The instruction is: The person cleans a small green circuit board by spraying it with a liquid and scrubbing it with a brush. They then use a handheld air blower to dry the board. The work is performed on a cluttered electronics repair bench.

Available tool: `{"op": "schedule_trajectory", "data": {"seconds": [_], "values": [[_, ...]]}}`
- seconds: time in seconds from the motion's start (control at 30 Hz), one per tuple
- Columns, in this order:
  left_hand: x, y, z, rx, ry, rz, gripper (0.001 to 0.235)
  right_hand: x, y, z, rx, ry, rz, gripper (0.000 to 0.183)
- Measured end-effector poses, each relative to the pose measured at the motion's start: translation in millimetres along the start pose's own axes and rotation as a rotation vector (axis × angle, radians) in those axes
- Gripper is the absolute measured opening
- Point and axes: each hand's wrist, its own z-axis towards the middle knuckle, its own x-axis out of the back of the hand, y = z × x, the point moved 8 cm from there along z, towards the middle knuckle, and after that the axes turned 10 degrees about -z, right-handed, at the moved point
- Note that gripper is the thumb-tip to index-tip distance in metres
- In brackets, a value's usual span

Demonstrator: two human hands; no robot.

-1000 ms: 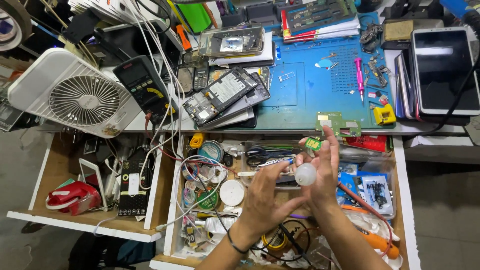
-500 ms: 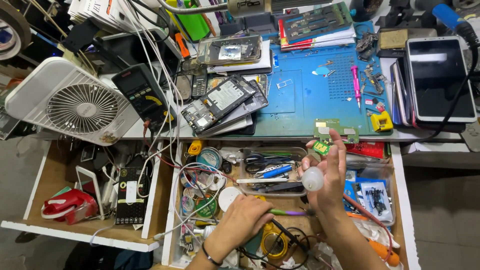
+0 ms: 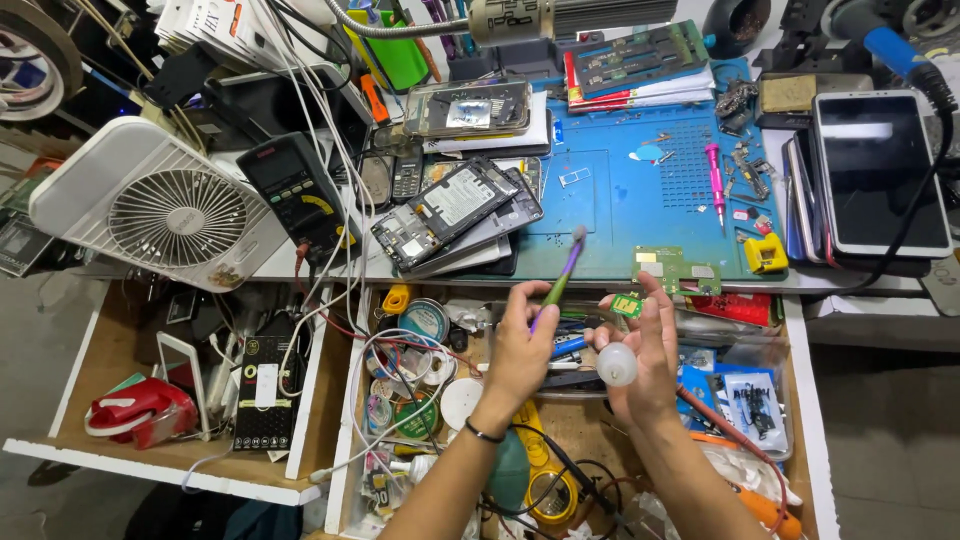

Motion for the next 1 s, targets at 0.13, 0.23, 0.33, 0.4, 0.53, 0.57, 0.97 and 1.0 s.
{"op": "schedule_trajectory", "data": {"seconds": [0.13, 0.23, 0.33, 0.4, 0.53, 0.57, 0.97, 1.0], "values": [[-22, 23, -7, -0.039, -0.017, 0.072, 0.031, 0, 3, 1, -0.013, 0.019, -0.016, 0.051], [-33, 30, -21, -0.046, -0.054, 0.048, 0.037, 2, 9, 4, 0.009, 0.015, -0.048, 0.052], [-42, 35, -34, -0.041, -0.073, 0.026, 0.039, 1, 10, 5, 0.016, -0.03, -0.04, 0.055], [-43, 25, -40, 0.051, -0.072, 0.088, 0.038, -4, 4, -1, -0.087, -0.024, 0.002, 0.058], [-44, 38, -47, 0.032, -0.168, 0.101, 0.045, -6, -2, 1, -0.101, -0.042, -0.032, 0.059], [-43, 39, -48, 0.025, -0.2, 0.131, 0.051, -6, 0, 2, -0.104, -0.051, -0.05, 0.057], [-37, 79, -82, -0.334, -0.103, 0.188, 0.049, -8, 5, -4, -0.147, -0.026, -0.088, 0.046], [-37, 81, -81, -0.387, -0.093, 0.163, 0.045, -9, 5, -4, -0.153, -0.023, -0.094, 0.046]]}}
